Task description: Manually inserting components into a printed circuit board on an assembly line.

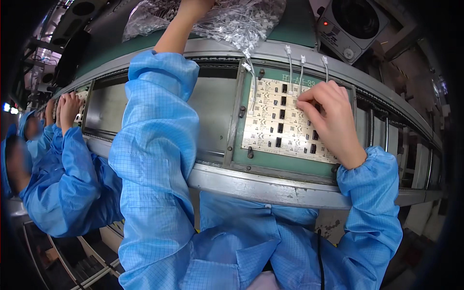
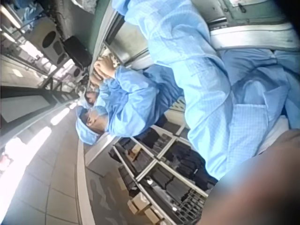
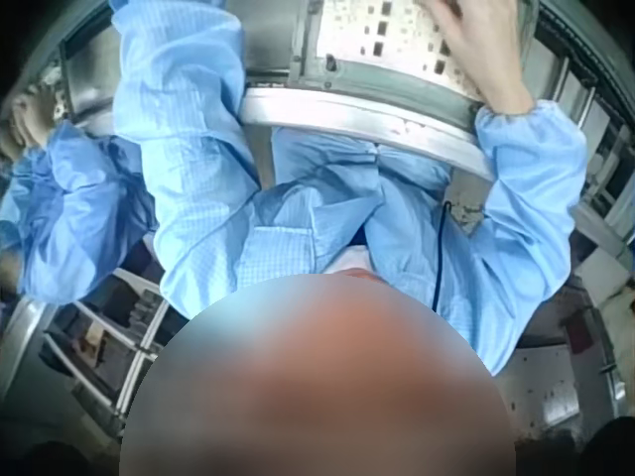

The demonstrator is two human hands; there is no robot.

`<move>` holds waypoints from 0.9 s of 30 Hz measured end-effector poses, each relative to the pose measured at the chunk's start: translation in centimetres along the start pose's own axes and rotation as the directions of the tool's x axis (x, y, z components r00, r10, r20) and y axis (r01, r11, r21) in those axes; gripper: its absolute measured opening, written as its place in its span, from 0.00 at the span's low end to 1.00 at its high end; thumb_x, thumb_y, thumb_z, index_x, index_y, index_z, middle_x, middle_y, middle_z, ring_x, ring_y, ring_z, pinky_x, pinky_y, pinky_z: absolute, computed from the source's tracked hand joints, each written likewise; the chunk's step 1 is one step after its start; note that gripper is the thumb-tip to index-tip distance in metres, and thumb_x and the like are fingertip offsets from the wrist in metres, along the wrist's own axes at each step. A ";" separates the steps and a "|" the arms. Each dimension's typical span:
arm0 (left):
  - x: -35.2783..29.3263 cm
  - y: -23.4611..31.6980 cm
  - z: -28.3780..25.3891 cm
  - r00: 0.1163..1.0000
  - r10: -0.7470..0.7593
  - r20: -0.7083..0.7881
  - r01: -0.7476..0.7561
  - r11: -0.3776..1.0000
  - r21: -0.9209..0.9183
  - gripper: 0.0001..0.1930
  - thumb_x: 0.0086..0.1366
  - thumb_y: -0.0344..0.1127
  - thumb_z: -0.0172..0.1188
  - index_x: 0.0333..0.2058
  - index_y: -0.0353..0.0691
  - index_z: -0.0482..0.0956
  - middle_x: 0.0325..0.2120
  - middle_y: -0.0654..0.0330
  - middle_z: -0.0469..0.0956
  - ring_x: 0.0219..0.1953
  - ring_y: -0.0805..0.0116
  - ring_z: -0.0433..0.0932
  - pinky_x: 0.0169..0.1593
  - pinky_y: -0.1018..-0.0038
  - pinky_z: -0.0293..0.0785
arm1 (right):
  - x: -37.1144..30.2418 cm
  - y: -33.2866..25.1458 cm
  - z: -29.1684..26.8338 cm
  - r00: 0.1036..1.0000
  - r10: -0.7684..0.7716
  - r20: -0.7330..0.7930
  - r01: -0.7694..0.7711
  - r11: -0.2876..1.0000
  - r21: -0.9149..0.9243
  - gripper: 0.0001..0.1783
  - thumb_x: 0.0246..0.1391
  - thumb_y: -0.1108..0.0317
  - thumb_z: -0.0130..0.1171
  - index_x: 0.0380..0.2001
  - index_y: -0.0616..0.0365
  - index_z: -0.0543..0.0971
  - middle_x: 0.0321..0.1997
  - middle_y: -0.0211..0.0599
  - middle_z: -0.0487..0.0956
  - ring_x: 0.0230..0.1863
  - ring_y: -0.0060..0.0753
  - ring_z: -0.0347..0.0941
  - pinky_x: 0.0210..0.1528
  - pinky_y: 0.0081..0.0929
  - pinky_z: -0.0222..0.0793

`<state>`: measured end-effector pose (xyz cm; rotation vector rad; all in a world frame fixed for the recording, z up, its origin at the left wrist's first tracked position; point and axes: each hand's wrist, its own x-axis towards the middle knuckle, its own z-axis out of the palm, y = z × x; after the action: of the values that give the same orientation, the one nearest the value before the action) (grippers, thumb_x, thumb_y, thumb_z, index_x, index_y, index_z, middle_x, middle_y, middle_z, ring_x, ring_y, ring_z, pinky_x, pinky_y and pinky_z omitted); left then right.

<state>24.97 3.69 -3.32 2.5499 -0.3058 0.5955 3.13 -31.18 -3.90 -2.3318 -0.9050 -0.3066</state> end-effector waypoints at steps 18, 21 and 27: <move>-1.9 1.2 -2.5 0.935 -0.231 -0.269 -0.033 0.699 -0.714 0.12 0.67 0.36 0.63 0.36 0.29 0.80 0.26 0.55 0.82 0.25 0.69 0.80 0.30 0.74 0.73 | 0.3 -1.1 0.8 0.997 0.032 0.066 -0.031 0.999 -0.012 0.03 0.52 0.75 0.64 0.31 0.57 0.80 0.31 0.29 0.75 0.34 0.29 0.69 0.47 0.27 0.57; -2.5 1.9 -2.5 0.884 -0.359 -0.299 0.046 0.704 -0.709 0.14 0.68 0.37 0.63 0.36 0.27 0.79 0.25 0.57 0.82 0.24 0.70 0.79 0.28 0.75 0.72 | 0.4 -1.3 0.5 0.998 0.022 0.061 -0.021 1.000 -0.015 0.03 0.51 0.75 0.63 0.30 0.58 0.80 0.31 0.29 0.75 0.35 0.29 0.69 0.47 0.28 0.57; -2.8 1.6 -3.5 0.880 -0.433 -0.195 0.013 0.432 -0.902 0.13 0.68 0.36 0.62 0.41 0.29 0.78 0.32 0.55 0.83 0.29 0.71 0.82 0.31 0.77 0.74 | 0.4 -1.5 0.6 0.998 -0.019 0.057 0.022 0.998 -0.061 0.03 0.51 0.75 0.63 0.30 0.58 0.80 0.31 0.30 0.75 0.37 0.31 0.70 0.49 0.29 0.57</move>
<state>20.72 4.39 -1.25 1.3397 -0.0586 0.6110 2.41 -29.75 -3.52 -2.3997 -0.9597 -0.2817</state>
